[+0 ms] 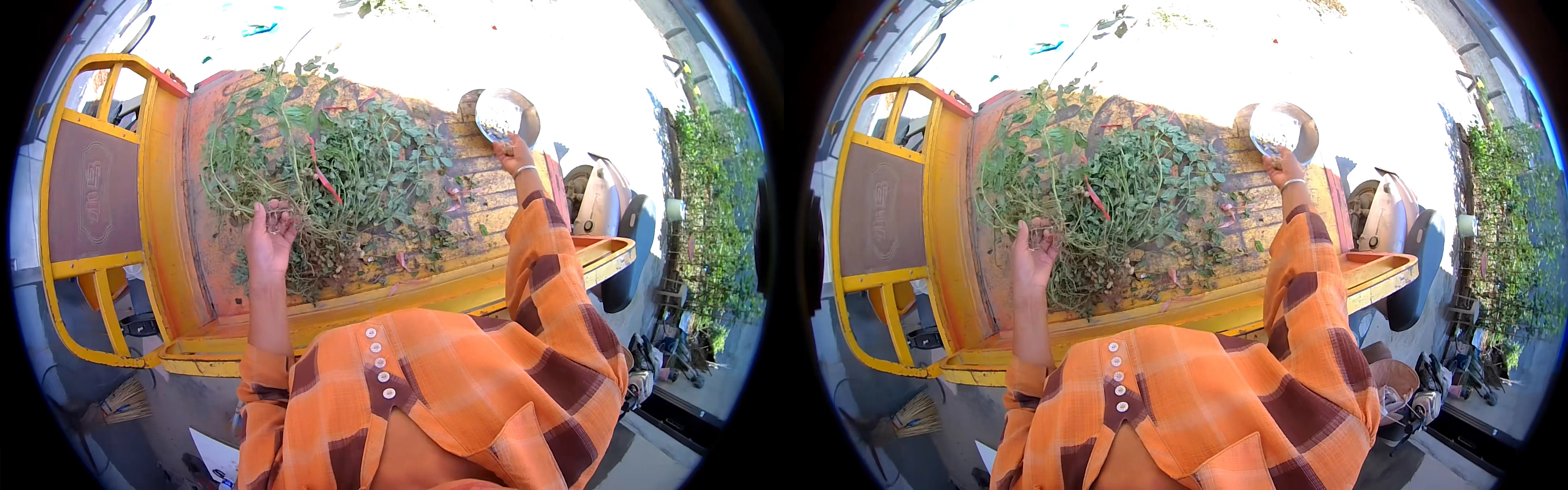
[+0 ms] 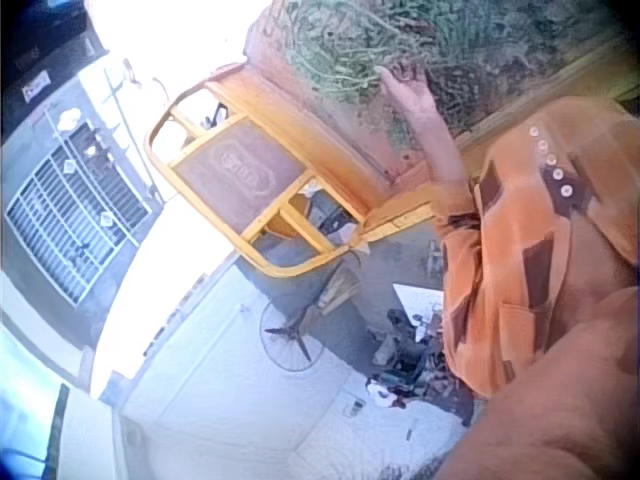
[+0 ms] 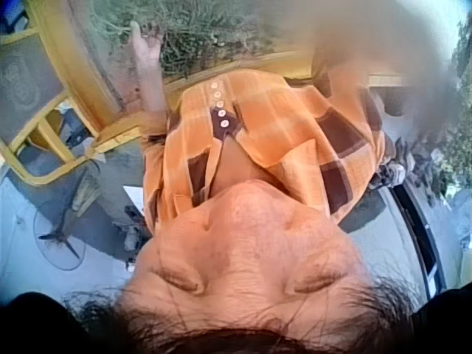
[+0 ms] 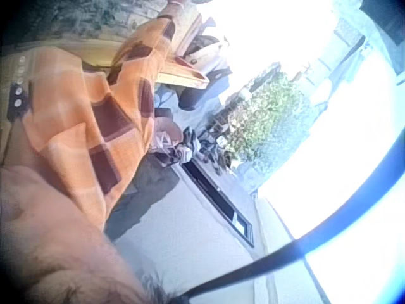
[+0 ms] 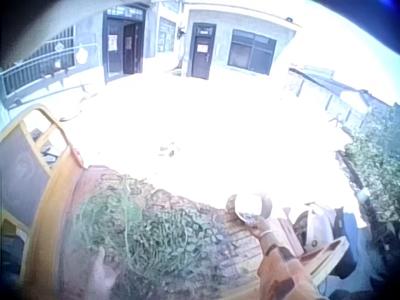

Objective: The person stands at the back of a yellow auto-rickshaw and manually separates small white tubers from green leafy stems. They hold the bunches in their hands, pull the tubers off the roots, and place the separated tubers into a metal bowl resting on the vehicle's bed. The person continues this repetitive sorting process throughout the clip.

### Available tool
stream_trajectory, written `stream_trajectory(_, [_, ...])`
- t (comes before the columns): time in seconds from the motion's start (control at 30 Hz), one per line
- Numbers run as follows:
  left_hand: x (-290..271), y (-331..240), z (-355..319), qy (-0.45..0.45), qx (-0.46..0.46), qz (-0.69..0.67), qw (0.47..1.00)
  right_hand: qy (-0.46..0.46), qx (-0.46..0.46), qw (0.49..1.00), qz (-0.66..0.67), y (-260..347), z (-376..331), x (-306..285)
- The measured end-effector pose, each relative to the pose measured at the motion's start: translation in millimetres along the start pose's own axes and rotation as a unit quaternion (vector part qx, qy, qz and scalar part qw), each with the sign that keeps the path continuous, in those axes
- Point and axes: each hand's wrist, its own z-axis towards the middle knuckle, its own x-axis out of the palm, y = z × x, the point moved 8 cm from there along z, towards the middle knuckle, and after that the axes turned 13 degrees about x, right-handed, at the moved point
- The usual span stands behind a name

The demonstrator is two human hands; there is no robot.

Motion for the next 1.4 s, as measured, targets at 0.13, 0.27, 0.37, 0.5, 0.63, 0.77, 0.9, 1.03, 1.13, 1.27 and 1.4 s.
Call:
stream_trajectory(0.13, [-16,-13,6,-0.01,-0.005,-0.057,0.998,-0.029,-0.027,0.995,-0.097,47,-3,-2])
stream_trajectory(0.27, [-12,-19,8,0.005,0.012,-0.106,0.994,-0.054,-0.001,0.939,-0.338,5,-19,14])
stream_trajectory(0.37, [-6,-25,7,0.011,0.033,-0.125,0.991,0.074,0.027,0.894,-0.442,-76,-69,61])
stream_trajectory(0.5, [-7,-29,13,0.081,0.035,-0.141,0.986,0.238,0.022,0.768,-0.594,-181,-165,146])
stream_trajectory(0.63, [0,-62,-8,0.028,0.068,-0.06,0.996,0.343,-0.007,0.69,-0.638,-245,-210,199])
stream_trajectory(0.77, [17,-85,-35,0.058,0.084,-0.105,0.989,0.317,-0.059,0.718,-0.616,-276,-193,246])
stream_trajectory(0.9, [22,-90,-56,0.077,0.078,-0.104,0.988,0.319,-0.359,0.594,-0.645,-312,-164,303])
stream_trajectory(1.03, [26,-81,-53,0.097,0.055,-0.145,0.983,0.234,-0.38,0.484,-0.753,-372,-107,284])
stream_trajectory(1.13, [13,-79,-41,0.069,0.073,-0.1,0.99,0.19,-0.356,0.596,-0.694,-354,-91,264])
stream_trajectory(1.27, [-6,-69,-30,0.001,0.11,-0.001,0.994,0.226,-0.142,0.743,-0.614,-303,-126,257])
stream_trajectory(1.4, [-6,-44,-15,0.003,0.095,-0.004,0.995,0.31,-0.005,0.803,-0.508,-258,-188,252])
